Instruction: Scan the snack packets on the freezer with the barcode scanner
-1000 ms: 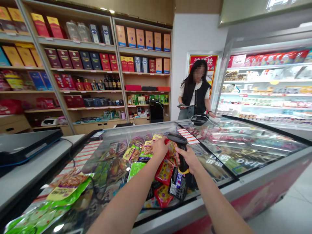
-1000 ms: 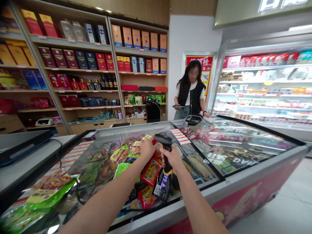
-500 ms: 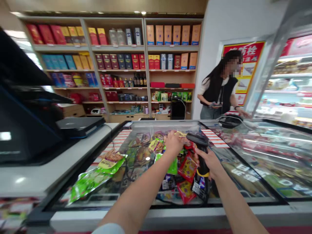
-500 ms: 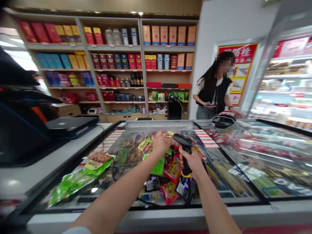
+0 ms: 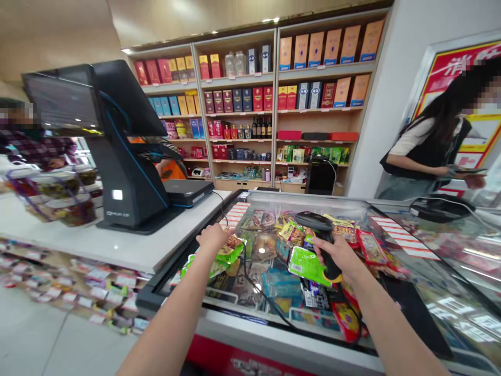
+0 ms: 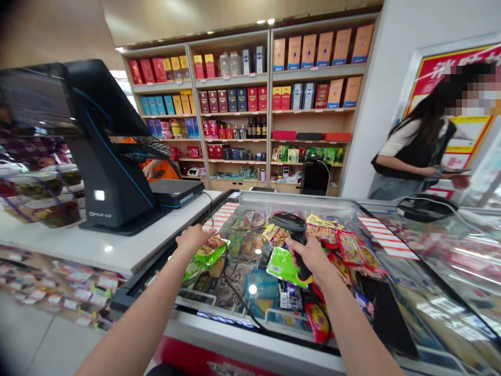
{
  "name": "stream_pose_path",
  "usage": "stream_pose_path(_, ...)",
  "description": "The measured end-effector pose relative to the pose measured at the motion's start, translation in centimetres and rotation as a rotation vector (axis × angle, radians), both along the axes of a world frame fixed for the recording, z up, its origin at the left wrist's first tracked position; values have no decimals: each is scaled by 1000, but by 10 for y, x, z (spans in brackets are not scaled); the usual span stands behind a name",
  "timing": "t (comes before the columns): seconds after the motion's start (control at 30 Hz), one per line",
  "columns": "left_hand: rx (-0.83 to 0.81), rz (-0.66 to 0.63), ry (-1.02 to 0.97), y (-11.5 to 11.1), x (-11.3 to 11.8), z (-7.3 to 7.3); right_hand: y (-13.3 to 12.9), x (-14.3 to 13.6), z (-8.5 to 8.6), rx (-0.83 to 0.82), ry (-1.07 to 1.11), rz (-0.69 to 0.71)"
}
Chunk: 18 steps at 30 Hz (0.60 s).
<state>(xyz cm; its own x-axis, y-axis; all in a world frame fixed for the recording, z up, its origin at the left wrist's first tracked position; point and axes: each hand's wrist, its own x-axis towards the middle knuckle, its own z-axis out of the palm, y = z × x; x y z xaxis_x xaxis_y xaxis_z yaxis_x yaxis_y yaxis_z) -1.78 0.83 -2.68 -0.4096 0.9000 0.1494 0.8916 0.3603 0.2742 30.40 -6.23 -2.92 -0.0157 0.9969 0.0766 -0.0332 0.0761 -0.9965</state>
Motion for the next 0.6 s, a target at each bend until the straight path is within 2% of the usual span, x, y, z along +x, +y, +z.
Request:
stream_pose_path(0.07,-7,-30,25,-6,-8,-7,4,-14,1,3,3,34)
stream_pose_path(0.17,-67,-161,35,-11,-4,-21,8,-34,-2,-5,7,68)
stream_pose_path(0.3,-175,-279,-12,-8,-5,-33,11,-55,-12,-13,14,107)
stream_pose_path(0.4,-105,-322,-71,-3,-19,-36,13,-61,-23,-29,27,109)
stream_pose_path(0.5,24,-368,-262,3,-39,-36,15,-62,-29,-38,28,90)
stream_pose_path(0.6,206,-284,-549,9,-58,-34,15,-62,-29,-43,24,92)
